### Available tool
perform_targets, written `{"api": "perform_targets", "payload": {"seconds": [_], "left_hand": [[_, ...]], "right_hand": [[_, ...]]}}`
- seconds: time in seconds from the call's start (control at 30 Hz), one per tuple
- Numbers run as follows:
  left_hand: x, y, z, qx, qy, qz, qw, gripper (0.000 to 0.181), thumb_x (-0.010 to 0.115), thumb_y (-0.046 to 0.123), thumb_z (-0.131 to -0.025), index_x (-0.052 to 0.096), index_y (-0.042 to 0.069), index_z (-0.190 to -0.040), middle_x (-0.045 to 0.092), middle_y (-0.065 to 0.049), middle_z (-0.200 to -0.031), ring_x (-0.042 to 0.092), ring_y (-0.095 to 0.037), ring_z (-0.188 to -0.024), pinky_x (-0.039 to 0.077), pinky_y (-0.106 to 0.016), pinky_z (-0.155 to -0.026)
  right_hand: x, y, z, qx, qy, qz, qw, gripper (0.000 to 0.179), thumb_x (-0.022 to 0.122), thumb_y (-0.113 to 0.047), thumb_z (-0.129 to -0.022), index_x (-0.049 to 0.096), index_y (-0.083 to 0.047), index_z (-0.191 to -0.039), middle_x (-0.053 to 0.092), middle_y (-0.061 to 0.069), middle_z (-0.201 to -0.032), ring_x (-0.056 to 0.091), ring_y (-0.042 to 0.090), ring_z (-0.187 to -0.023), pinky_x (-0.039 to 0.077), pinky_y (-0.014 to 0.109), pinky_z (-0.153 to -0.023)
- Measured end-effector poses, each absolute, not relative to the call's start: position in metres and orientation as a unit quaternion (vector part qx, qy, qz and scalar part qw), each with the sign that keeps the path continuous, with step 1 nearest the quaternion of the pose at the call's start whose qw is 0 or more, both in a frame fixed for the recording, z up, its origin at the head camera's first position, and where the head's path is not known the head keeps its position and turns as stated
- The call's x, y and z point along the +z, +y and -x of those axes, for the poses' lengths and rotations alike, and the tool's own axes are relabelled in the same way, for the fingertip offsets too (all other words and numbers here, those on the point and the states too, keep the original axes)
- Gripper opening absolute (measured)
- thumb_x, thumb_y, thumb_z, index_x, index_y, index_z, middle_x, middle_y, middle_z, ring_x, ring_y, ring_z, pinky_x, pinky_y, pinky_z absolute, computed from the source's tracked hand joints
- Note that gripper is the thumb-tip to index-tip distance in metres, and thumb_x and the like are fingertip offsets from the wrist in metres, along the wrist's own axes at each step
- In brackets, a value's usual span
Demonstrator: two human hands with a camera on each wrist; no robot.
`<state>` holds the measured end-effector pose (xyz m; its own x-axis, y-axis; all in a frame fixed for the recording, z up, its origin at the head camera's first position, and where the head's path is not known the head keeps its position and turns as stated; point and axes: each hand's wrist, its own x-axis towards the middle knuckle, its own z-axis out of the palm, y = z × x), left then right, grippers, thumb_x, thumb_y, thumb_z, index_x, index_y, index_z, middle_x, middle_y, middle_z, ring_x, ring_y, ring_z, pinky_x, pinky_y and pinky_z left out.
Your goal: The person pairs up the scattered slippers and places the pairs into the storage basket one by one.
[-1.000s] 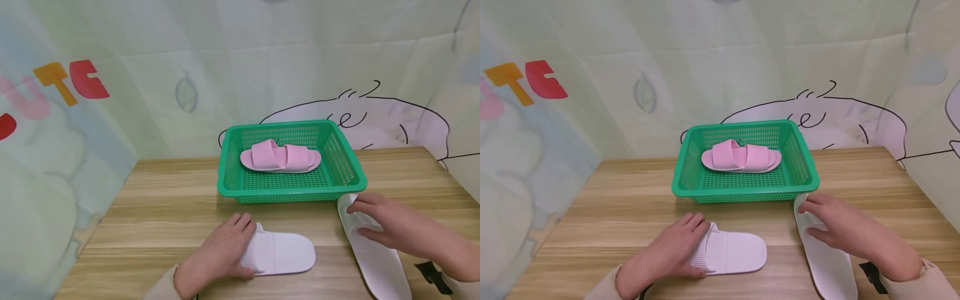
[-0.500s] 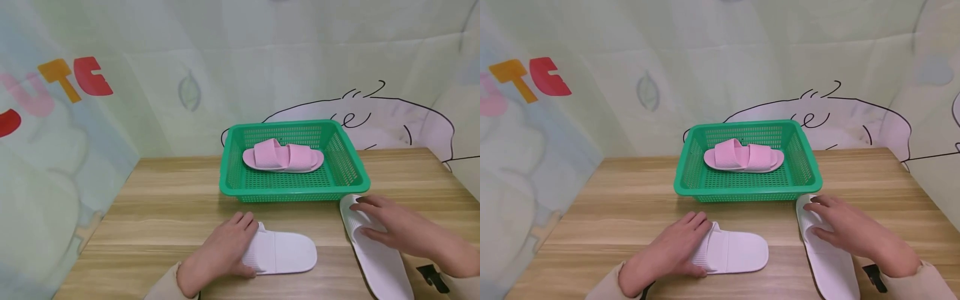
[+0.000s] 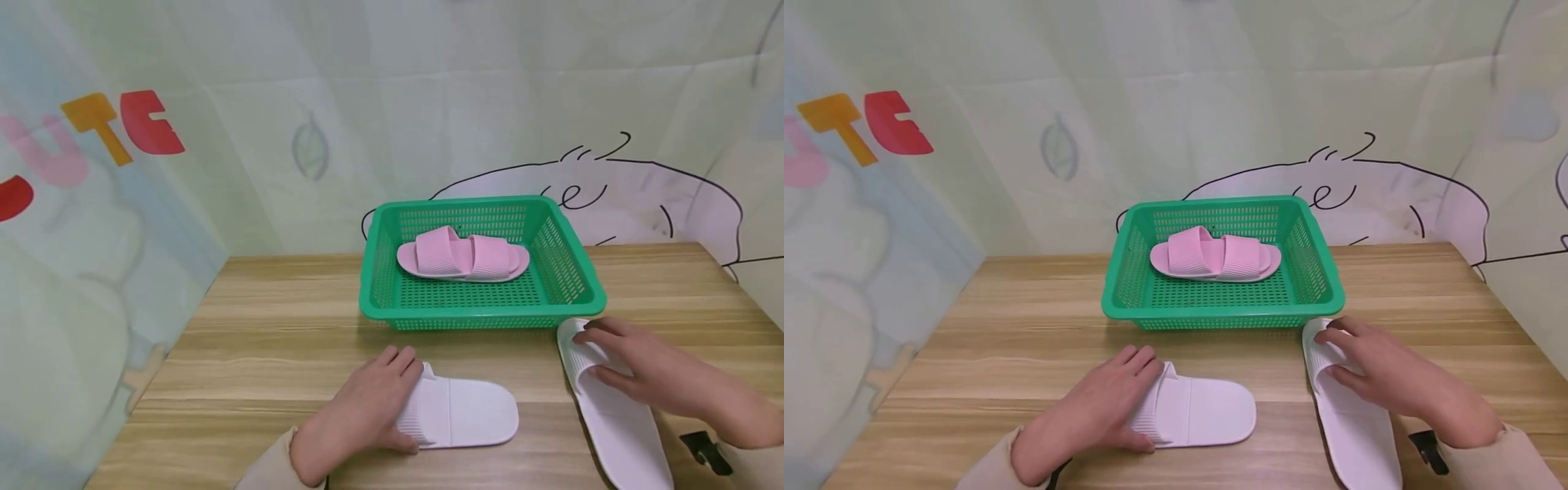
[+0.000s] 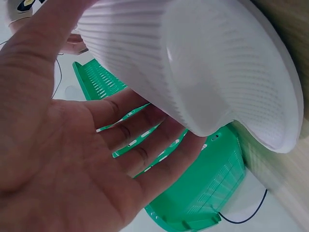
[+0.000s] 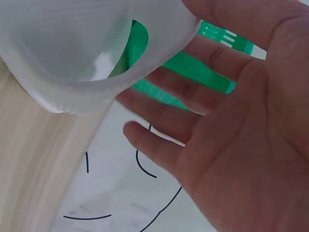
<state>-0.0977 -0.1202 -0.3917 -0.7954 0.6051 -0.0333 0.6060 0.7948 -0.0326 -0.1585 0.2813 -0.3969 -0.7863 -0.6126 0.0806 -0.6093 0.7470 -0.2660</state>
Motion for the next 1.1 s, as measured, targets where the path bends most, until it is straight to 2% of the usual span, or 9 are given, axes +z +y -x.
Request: {"api": "perform_targets", "payload": {"seconds": [0.07,0.23,0.43,0.5,0.67,0.93,1.03,1.1], "left_hand": [[-0.392,-0.120,0.098,-0.022,0.947,-0.320,0.012,0.094,0.097,0.062,-0.062,0.060,0.008,-0.129,0.056,-0.003,-0.120,0.054,-0.021,-0.110,0.056,-0.036,-0.096],[-0.392,-0.119,0.098,-0.024,0.946,-0.322,0.009,0.092,0.096,0.062,-0.062,0.060,0.008,-0.127,0.055,-0.002,-0.118,0.053,-0.021,-0.109,0.057,-0.035,-0.094],[-0.392,-0.119,0.099,-0.024,0.947,-0.321,0.012,0.092,0.097,0.063,-0.061,0.060,0.008,-0.127,0.055,-0.002,-0.119,0.053,-0.020,-0.108,0.057,-0.035,-0.093],[-0.392,-0.119,0.099,-0.023,0.947,-0.321,0.012,0.092,0.097,0.063,-0.061,0.060,0.008,-0.127,0.055,-0.002,-0.118,0.053,-0.020,-0.108,0.057,-0.035,-0.092],[-0.392,-0.118,0.099,-0.021,0.946,-0.322,0.012,0.092,0.097,0.063,-0.061,0.060,0.009,-0.126,0.055,-0.002,-0.118,0.053,-0.020,-0.107,0.057,-0.035,-0.091],[-0.390,-0.119,0.099,-0.021,0.948,-0.318,0.019,0.094,0.096,0.063,-0.062,0.060,0.007,-0.128,0.055,-0.003,-0.121,0.053,-0.021,-0.110,0.056,-0.036,-0.096],[-0.391,-0.120,0.098,-0.018,0.948,-0.317,0.018,0.094,0.096,0.062,-0.062,0.060,0.007,-0.129,0.056,-0.004,-0.122,0.053,-0.021,-0.110,0.057,-0.037,-0.096],[-0.391,-0.121,0.098,-0.016,0.948,-0.317,0.016,0.095,0.097,0.062,-0.062,0.060,0.007,-0.129,0.056,-0.004,-0.123,0.053,-0.021,-0.110,0.057,-0.037,-0.096]], "right_hand": [[-0.397,0.282,0.159,-0.138,0.935,0.326,0.004,0.039,0.086,-0.016,-0.089,0.072,-0.013,-0.125,0.066,0.008,-0.127,0.068,0.026,-0.109,0.062,0.050,-0.087],[-0.394,0.285,0.160,-0.132,0.943,0.305,0.005,0.040,0.085,-0.020,-0.090,0.073,-0.012,-0.127,0.068,0.009,-0.127,0.069,0.026,-0.108,0.062,0.050,-0.086],[-0.390,0.289,0.158,-0.117,0.964,0.239,0.015,0.045,0.085,-0.043,-0.089,0.075,-0.015,-0.122,0.070,0.005,-0.113,0.067,0.018,-0.088,0.059,0.041,-0.067],[-0.389,0.290,0.157,-0.112,0.970,0.215,0.018,0.049,0.085,-0.050,-0.087,0.075,-0.016,-0.120,0.071,0.007,-0.111,0.068,0.021,-0.086,0.058,0.043,-0.065],[-0.389,0.292,0.155,-0.096,0.978,0.185,0.024,0.054,0.083,-0.058,-0.085,0.075,-0.015,-0.117,0.072,0.009,-0.108,0.071,0.029,-0.088,0.058,0.052,-0.067],[-0.389,0.291,0.154,-0.087,0.979,0.180,0.028,0.060,0.080,-0.062,-0.087,0.074,-0.014,-0.122,0.071,0.011,-0.115,0.071,0.031,-0.088,0.057,0.054,-0.066],[-0.387,0.293,0.152,-0.095,0.975,0.199,0.029,0.070,0.082,-0.065,-0.083,0.072,-0.013,-0.128,0.069,0.015,-0.123,0.071,0.035,-0.096,0.059,0.058,-0.072],[-0.385,0.297,0.150,-0.101,0.969,0.223,0.031,0.080,0.087,-0.066,-0.075,0.069,-0.013,-0.134,0.067,0.015,-0.130,0.070,0.036,-0.104,0.059,0.059,-0.079]]}}
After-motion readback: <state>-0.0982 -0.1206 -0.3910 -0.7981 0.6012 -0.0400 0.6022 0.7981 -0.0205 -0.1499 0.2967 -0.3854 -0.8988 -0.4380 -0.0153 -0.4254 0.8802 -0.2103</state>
